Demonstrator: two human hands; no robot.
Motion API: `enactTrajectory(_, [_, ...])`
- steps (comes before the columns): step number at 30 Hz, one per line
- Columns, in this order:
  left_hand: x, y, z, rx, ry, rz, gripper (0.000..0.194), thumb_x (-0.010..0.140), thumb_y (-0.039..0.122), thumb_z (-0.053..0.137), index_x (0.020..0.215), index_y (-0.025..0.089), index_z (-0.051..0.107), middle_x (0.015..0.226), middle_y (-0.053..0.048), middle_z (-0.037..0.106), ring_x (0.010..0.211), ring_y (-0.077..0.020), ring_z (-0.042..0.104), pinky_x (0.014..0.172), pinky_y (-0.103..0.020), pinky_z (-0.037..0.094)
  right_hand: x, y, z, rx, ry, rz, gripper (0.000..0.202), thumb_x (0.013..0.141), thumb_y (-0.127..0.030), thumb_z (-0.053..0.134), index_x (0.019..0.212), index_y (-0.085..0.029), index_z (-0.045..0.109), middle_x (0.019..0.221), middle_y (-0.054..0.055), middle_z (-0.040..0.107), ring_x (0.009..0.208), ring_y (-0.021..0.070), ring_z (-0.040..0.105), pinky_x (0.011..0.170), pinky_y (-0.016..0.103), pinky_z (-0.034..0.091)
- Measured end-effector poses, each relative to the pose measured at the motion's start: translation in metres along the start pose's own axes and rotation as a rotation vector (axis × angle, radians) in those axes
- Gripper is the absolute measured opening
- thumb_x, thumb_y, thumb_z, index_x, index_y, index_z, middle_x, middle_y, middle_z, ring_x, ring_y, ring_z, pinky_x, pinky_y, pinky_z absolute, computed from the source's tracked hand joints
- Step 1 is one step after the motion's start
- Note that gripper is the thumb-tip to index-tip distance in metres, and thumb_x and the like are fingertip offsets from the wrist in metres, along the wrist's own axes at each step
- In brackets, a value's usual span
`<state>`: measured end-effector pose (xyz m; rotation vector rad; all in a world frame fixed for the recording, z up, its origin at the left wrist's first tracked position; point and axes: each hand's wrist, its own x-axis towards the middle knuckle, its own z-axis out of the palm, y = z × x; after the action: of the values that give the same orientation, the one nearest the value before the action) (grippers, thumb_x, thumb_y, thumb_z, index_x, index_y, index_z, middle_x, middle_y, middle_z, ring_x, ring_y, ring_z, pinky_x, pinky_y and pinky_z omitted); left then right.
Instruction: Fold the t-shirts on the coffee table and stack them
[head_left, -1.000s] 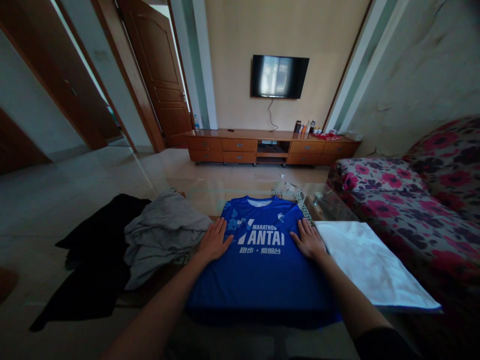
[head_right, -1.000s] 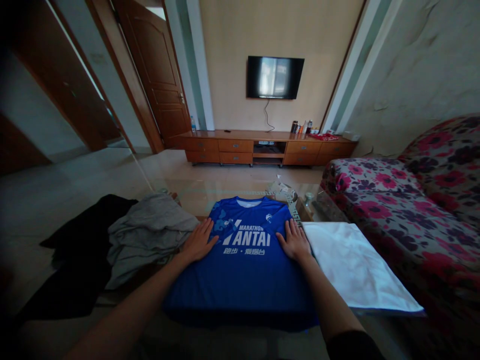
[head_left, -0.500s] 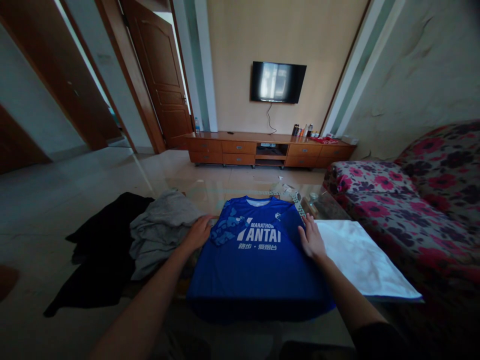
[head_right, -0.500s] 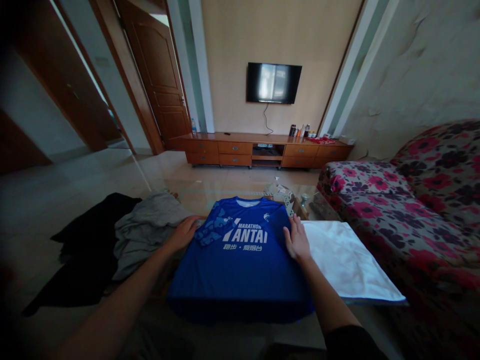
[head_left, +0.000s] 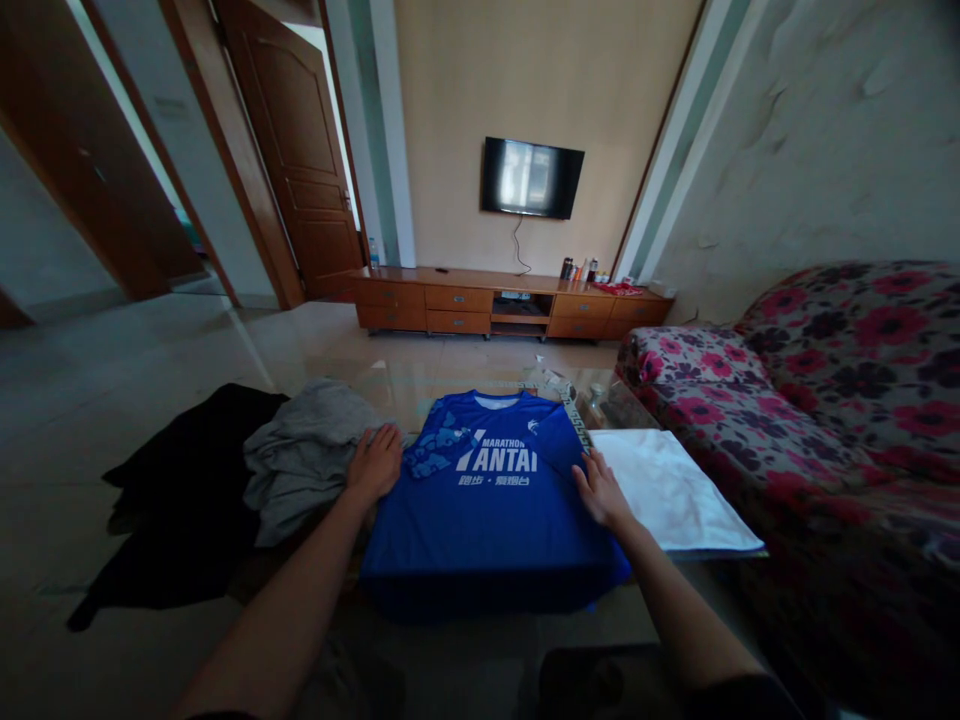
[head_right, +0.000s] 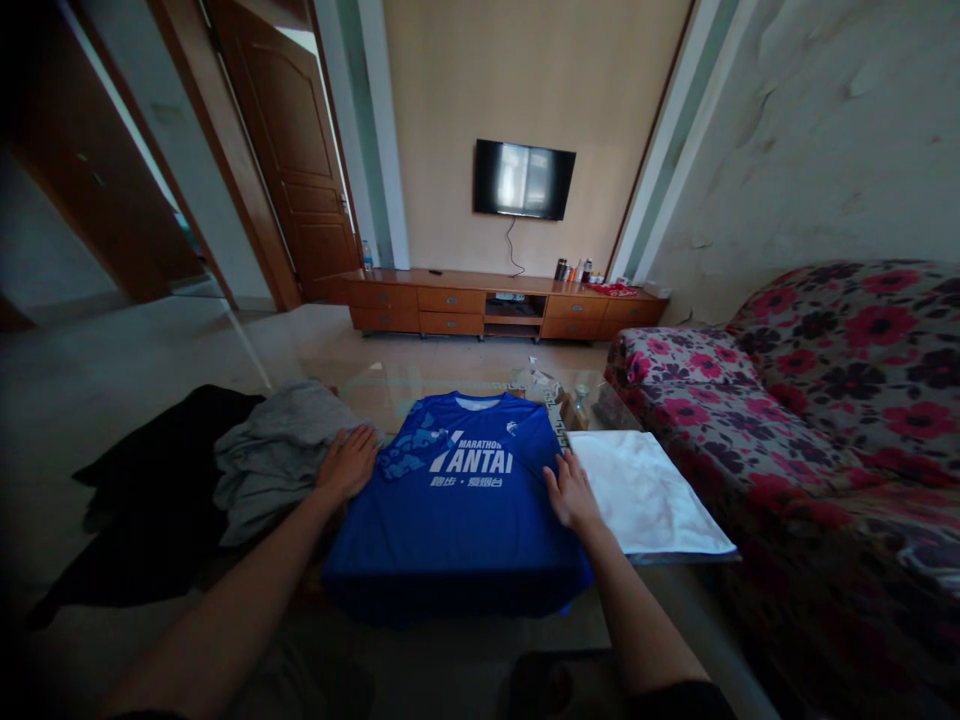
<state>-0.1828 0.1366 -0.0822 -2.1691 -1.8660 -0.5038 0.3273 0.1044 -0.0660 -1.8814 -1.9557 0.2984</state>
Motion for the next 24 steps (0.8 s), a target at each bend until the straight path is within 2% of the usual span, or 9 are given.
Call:
enactTrajectory(5, [-0.002,-0.004,-0.031,-0.243,0.034,0.046,0.047,0.097,0.032,0.039,0.135,0.015,0.060,0.144,-0.016,0.057,0.135,-0.0277,0.049,0.118,-0.049,0.030,-0.007,0.002,-0.017,0.028,0.078,-0.018,0.061,0.101,-0.052,0.034,0.142,-0.012,0.052,0.154,0.020,0.043,0.143,0.0298,0.041,0.118,0.044,0.033])
enactTrajectory(9, [-0.015,0.012,-0.070,-0.487,-0.102,0.015,0.034,0.093,0.039,0.046,0.103,0.019,0.071,0.105,-0.011,0.072,0.100,-0.0252,0.065,0.096,-0.040,0.049,-0.013,0.001,-0.044,0.053,0.084,0.067,0.042,0.096,-0.046,0.044,0.110,-0.016,0.069,0.110,0.017,0.070,0.103,0.0270,0.068,0.092,0.034,0.048])
enactTrajectory(11, [-0.030,0.021,-0.089,-0.688,-0.330,-0.090,0.032,0.089,0.043,0.049,0.086,0.019,0.069,0.080,-0.006,0.071,0.077,-0.0226,0.066,0.079,-0.036,0.053,-0.021,0.000,-0.056,0.108,-0.047,0.160,0.039,0.094,-0.045,0.044,0.091,-0.017,0.071,0.088,0.013,0.073,0.086,0.0252,0.070,0.076,0.030,0.049])
enactTrajectory(14, [-0.060,0.028,-0.114,-1.042,-0.866,-0.176,0.030,0.083,0.045,0.055,0.076,0.019,0.067,0.061,-0.002,0.064,0.058,-0.0196,0.061,0.062,-0.032,0.051,-0.044,-0.001,-0.071,0.216,-0.304,0.218,0.040,0.089,-0.042,0.044,0.074,-0.016,0.070,0.063,0.009,0.068,0.058,0.0198,0.065,0.057,0.026,0.045])
enactTrajectory(16, [-0.082,0.028,-0.126,-1.138,-1.245,-0.132,0.028,0.081,0.045,0.061,0.079,0.019,0.072,0.067,-0.004,0.068,0.060,-0.0210,0.065,0.065,-0.034,0.053,-0.063,0.001,-0.079,0.310,-0.567,0.213,0.040,0.085,-0.039,0.044,0.069,-0.015,0.071,0.057,0.008,0.067,0.047,0.0169,0.060,0.049,0.025,0.043])
enactTrajectory(18, [-0.102,0.027,-0.130,-1.097,-1.521,-0.075,0.030,0.081,0.048,0.064,0.084,0.021,0.076,0.076,-0.008,0.073,0.067,-0.0252,0.070,0.076,-0.043,0.055,-0.081,0.007,-0.083,0.435,-0.892,0.209,0.038,0.081,-0.037,0.046,0.073,-0.014,0.075,0.065,0.010,0.071,0.050,0.0157,0.063,0.048,0.022,0.044])
enactTrajectory(20, [-0.121,0.025,-0.123,-1.024,-1.681,-0.057,0.033,0.082,0.054,0.063,0.085,0.024,0.076,0.082,-0.009,0.074,0.076,-0.0307,0.072,0.088,-0.056,0.052,-0.094,0.016,-0.080,0.492,-1.139,0.236,0.036,0.078,-0.035,0.049,0.079,-0.014,0.077,0.077,0.012,0.076,0.060,0.0152,0.067,0.049,0.019,0.044])
enactTrajectory(23, [-0.147,0.019,-0.096,-0.901,-1.837,-0.091,0.036,0.075,0.062,0.066,0.081,0.027,0.073,0.079,-0.010,0.072,0.084,-0.0391,0.073,0.093,-0.071,0.043,-0.103,0.033,-0.065,0.266,-1.266,0.415,0.030,0.073,-0.040,0.059,0.077,-0.015,0.076,0.084,0.013,0.076,0.063,0.0162,0.069,0.048,0.019,0.043])
enactTrajectory(24, [-0.155,0.016,-0.085,-0.838,-1.816,-0.108,0.037,0.071,0.063,0.068,0.074,0.027,0.071,0.075,-0.011,0.071,0.083,-0.0415,0.072,0.093,-0.074,0.041,-0.105,0.039,-0.058,0.169,-1.271,0.478,0.028,0.070,-0.041,0.064,0.076,-0.015,0.075,0.084,0.014,0.076,0.061,0.0175,0.069,0.047,0.021,0.044])
